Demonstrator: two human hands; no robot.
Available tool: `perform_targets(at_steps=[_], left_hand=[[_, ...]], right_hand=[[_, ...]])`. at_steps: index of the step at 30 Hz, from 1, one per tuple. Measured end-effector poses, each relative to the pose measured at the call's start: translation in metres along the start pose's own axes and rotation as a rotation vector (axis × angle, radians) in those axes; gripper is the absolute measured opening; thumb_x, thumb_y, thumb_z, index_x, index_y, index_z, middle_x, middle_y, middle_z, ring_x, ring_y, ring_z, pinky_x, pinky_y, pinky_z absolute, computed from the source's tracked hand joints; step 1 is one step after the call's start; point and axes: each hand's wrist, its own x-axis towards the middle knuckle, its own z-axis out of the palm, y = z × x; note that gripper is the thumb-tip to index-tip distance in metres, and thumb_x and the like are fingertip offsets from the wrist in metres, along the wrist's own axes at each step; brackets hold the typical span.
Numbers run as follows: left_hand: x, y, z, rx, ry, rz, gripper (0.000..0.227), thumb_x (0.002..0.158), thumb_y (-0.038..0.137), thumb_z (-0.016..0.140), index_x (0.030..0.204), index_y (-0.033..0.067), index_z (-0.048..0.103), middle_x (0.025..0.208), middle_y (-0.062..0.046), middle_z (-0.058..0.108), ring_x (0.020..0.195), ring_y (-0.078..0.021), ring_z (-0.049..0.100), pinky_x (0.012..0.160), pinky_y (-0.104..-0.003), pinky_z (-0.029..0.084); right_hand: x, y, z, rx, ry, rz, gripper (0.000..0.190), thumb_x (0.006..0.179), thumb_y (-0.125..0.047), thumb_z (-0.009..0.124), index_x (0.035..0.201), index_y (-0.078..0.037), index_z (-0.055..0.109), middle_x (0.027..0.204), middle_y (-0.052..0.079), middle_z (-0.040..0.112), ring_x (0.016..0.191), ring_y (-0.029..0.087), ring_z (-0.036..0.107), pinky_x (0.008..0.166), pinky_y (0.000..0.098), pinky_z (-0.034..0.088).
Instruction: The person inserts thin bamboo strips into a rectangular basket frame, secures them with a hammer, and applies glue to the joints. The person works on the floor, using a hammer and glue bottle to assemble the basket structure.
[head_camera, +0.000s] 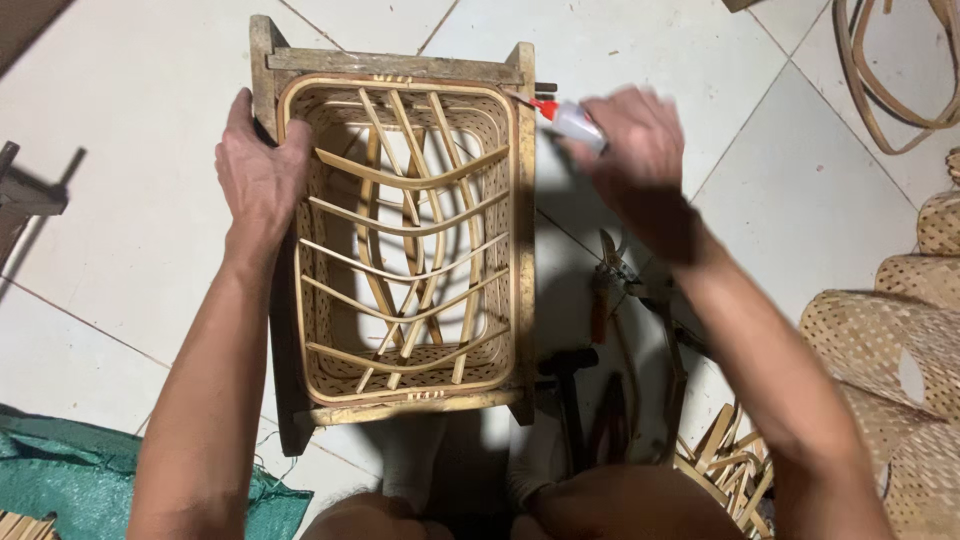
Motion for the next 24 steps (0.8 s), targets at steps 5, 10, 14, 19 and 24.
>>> perform_targets(at_steps=[5,10,14,19,24], left_hand=[[-0.004,-0.011,0.0,-0.156,0.054,0.136,0.077,0.094,0.026,0.064,0.153,-0.0147,0.037,0.133,-0.031,0.063,0.12,-0.0356,0.066,0.103,-0.05,0.054],[-0.094,-0.019,-0.019,-0.138,0.166,0.564,0.044,0.113,0.008,0.065,0.152,-0.0063,0.049,0.15,-0.026,0.055,0.141,-0.0378,0.054,0.12,-0.047,0.044],[-0.215,-0.047,-0.044,0.163,-0.022,0.633,0.017,0.086,0.011,0.069,0.103,0.0097,0.069,0.09,-0.006,0.064,0.086,-0.0237,0.055,0.083,-0.042,0.039],[-0.287,-0.071,-0.052,0.391,-0.123,0.786,0.07,0.073,0.047,0.082,0.124,0.0021,0.067,0.118,-0.014,0.07,0.117,-0.0298,0.061,0.113,-0.053,0.032],[-0.29,-0.079,-0.043,0.441,-0.074,0.72,0.075,0.074,0.048,0.085,0.13,0.0026,0.064,0.117,-0.014,0.069,0.119,-0.0299,0.061,0.115,-0.052,0.035]], right_hand=[[-0.063,-0.052,0.008,1.163,-0.162,0.871,0.037,0.097,-0.037,0.07,0.103,-0.001,0.069,0.082,0.004,0.069,0.066,0.011,0.065,0.059,0.026,0.057],[-0.069,-0.088,0.042,1.32,-0.008,1.063,0.041,0.09,-0.044,0.062,0.105,-0.007,0.067,0.076,-0.002,0.064,0.055,0.01,0.055,0.045,0.0278,0.047],[-0.059,-0.089,0.046,1.281,-0.048,1.034,0.043,0.092,-0.046,0.061,0.089,-0.003,0.063,0.062,0.002,0.053,0.051,0.011,0.05,0.047,0.0264,0.038],[-0.049,-0.089,0.035,1.287,-0.048,1.016,0.045,0.091,-0.047,0.059,0.089,-0.003,0.067,0.063,0.001,0.052,0.052,0.009,0.047,0.047,0.0256,0.037],[-0.042,-0.087,0.035,1.293,-0.057,1.032,0.046,0.093,-0.046,0.059,0.088,-0.001,0.065,0.065,0.001,0.052,0.054,0.01,0.047,0.049,0.0256,0.038]])
